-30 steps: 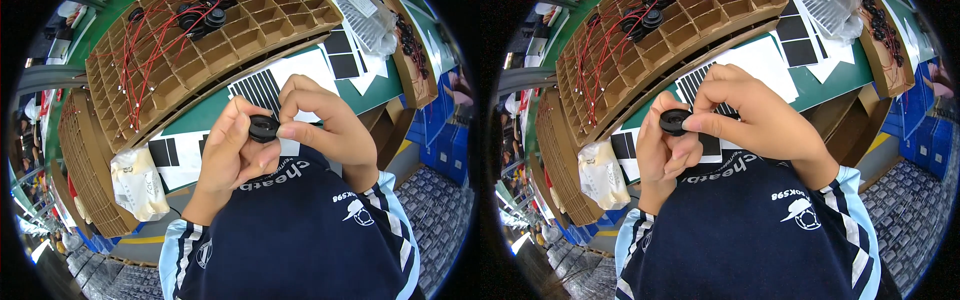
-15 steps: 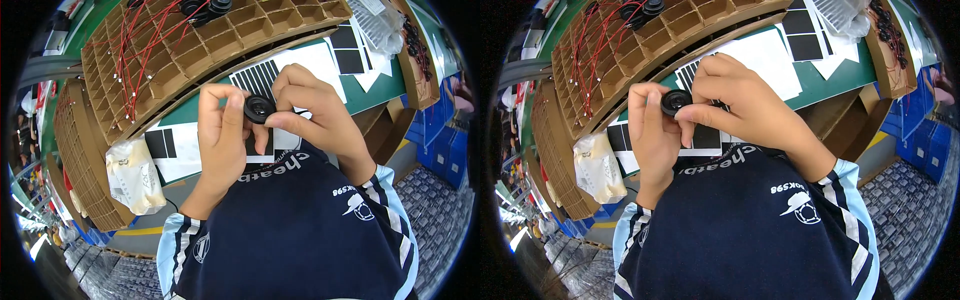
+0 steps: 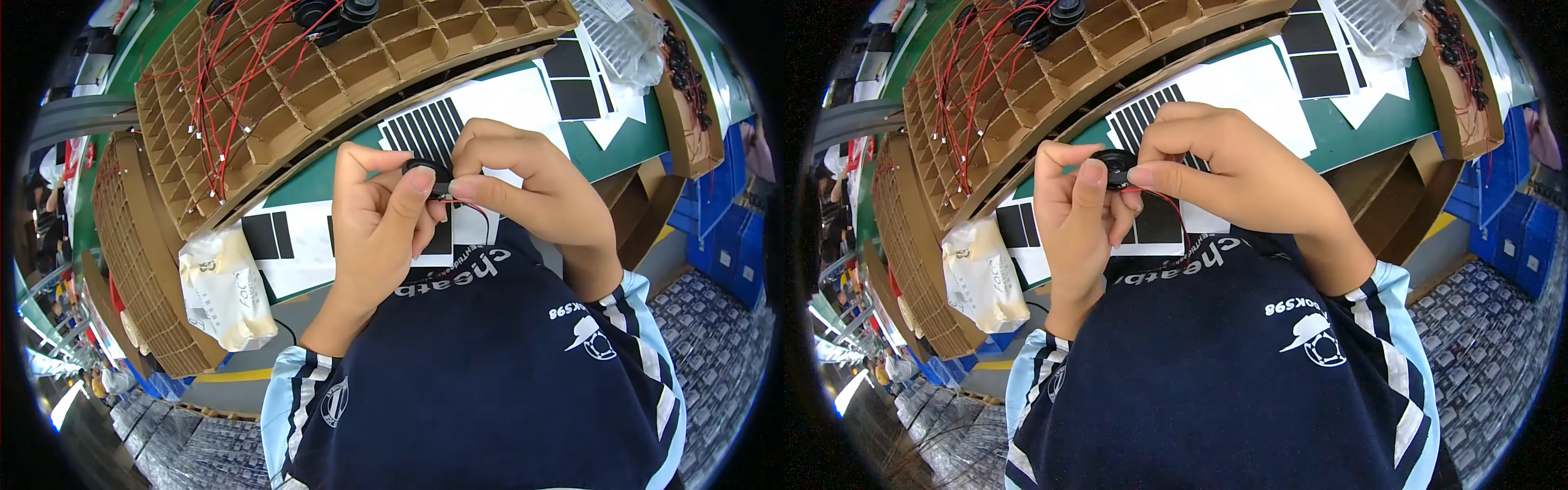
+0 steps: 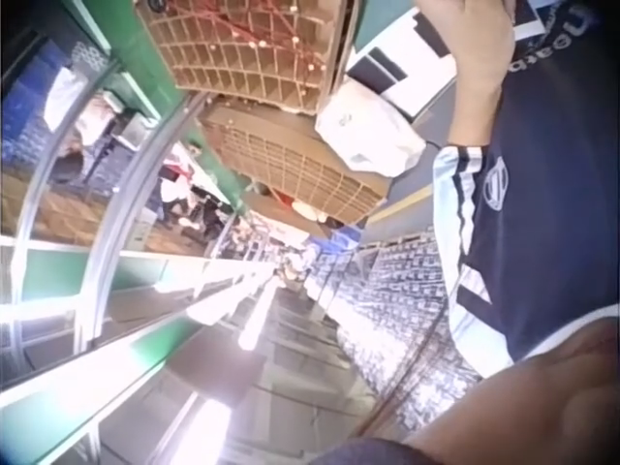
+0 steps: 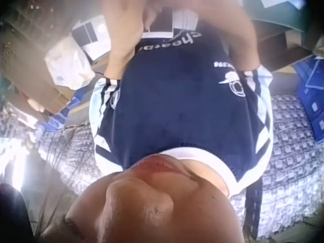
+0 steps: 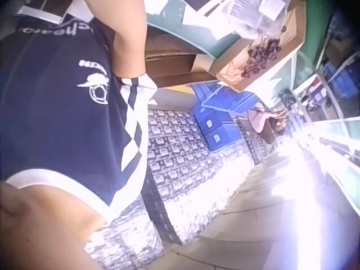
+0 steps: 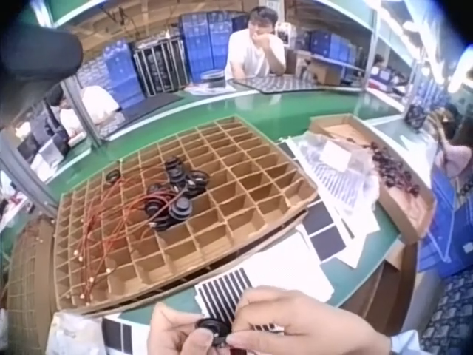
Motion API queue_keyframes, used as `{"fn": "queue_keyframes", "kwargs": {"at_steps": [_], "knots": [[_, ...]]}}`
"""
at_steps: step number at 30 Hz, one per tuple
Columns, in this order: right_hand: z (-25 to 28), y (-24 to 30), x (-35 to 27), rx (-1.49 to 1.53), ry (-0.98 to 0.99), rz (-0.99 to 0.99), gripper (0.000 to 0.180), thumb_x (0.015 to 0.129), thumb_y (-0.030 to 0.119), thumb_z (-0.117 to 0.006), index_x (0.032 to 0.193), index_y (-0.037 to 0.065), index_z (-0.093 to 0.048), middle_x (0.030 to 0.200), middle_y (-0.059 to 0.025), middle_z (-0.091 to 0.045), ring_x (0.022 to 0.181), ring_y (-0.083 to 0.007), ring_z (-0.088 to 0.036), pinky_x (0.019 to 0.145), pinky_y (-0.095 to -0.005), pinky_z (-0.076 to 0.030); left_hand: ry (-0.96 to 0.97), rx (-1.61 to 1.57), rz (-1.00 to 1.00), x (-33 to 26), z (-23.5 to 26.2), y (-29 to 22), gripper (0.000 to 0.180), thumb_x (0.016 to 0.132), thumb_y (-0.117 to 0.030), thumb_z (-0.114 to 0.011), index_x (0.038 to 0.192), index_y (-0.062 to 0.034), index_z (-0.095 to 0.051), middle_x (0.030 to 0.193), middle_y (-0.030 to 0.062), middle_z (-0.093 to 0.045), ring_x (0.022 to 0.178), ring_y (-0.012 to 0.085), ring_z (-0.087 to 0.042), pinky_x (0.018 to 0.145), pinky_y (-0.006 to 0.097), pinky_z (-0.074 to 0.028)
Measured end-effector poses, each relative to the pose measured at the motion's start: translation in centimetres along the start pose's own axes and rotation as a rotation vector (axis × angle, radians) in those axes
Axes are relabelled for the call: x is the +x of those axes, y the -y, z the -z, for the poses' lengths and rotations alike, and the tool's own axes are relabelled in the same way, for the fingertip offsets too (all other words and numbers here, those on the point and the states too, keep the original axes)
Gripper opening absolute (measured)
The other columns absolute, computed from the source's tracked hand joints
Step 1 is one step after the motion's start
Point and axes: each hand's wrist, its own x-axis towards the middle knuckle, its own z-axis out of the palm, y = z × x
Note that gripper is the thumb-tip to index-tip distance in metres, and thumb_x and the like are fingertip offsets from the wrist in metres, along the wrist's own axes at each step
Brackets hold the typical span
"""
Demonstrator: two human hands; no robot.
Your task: Manually assemble small electronic components into plastic housings at a factory workstation.
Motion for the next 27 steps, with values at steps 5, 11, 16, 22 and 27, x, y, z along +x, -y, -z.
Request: {"fn": "queue_keyframes", "kwargs": {"at_steps": [5,11,16,22,27], "knots": [[-0.1,0.2,0.1,-0.044,-0.049,0.013,0.018,0.077,0.016,-0.059,0.069,0.001,-0.054,0.065,-0.0063,-0.048,0.062,-0.0173,-0.044,0.057,-0.0266,-0.036,0.067,-0.129,0.033,0.0,0.3,0.1,0.022,0.088,-0.021,-0.046,0.093,-0.0039,-0.034,0.061,0.0119,-0.052,0.036,0.0052,-0.036,0.034,0.016,-0.026],[-0.1,-0.4,0.1,0.046,-0.028,0.046,0.018,0.075,0.015,-0.061,0.067,0.001,-0.053,0.066,-0.0043,-0.048,0.063,-0.0163,-0.044,0.058,-0.0259,-0.035,0.195,-0.381,0.197,0.3,0.4,-0.3,0.026,0.09,-0.028,-0.04,0.092,-0.0033,-0.036,0.063,0.0146,-0.052,0.032,0.0083,-0.037,0.032,0.017,-0.028],[-0.1,-0.8,-0.1,0.096,-0.068,0.091,0.016,0.075,0.014,-0.06,0.067,0.002,-0.053,0.066,-0.0045,-0.047,0.063,-0.0167,-0.044,0.059,-0.027,-0.035,0.171,-0.411,0.233,0.4,-0.1,-0.2,0.023,0.088,-0.024,-0.045,0.093,-0.0025,-0.036,0.067,0.0156,-0.054,0.035,0.0109,-0.043,0.035,0.018,-0.035],[0.0,-0.6,-0.2,-0.133,-0.063,0.11,0.014,0.074,0.009,-0.058,0.067,0.001,-0.049,0.073,-0.0055,-0.045,0.068,-0.0159,-0.043,0.06,-0.0246,-0.034,0.144,-0.198,0.122,0.5,0.3,0.0,0.022,0.085,-0.016,-0.05,0.096,-0.0042,-0.034,0.067,0.015,-0.054,0.038,0.01,-0.045,0.037,0.018,-0.035],[0.0,0.2,-0.4,-0.067,-0.118,0.116,0.017,0.073,0.014,-0.06,0.066,0.002,-0.051,0.068,-0.006,-0.046,0.066,-0.0191,-0.045,0.061,-0.028,-0.034,0.133,-0.295,0.16,0.2,-0.1,-0.3,0.024,0.086,-0.02,-0.049,0.096,-0.0058,-0.033,0.064,0.0148,-0.053,0.036,0.0094,-0.043,0.034,0.018,-0.032]]}}
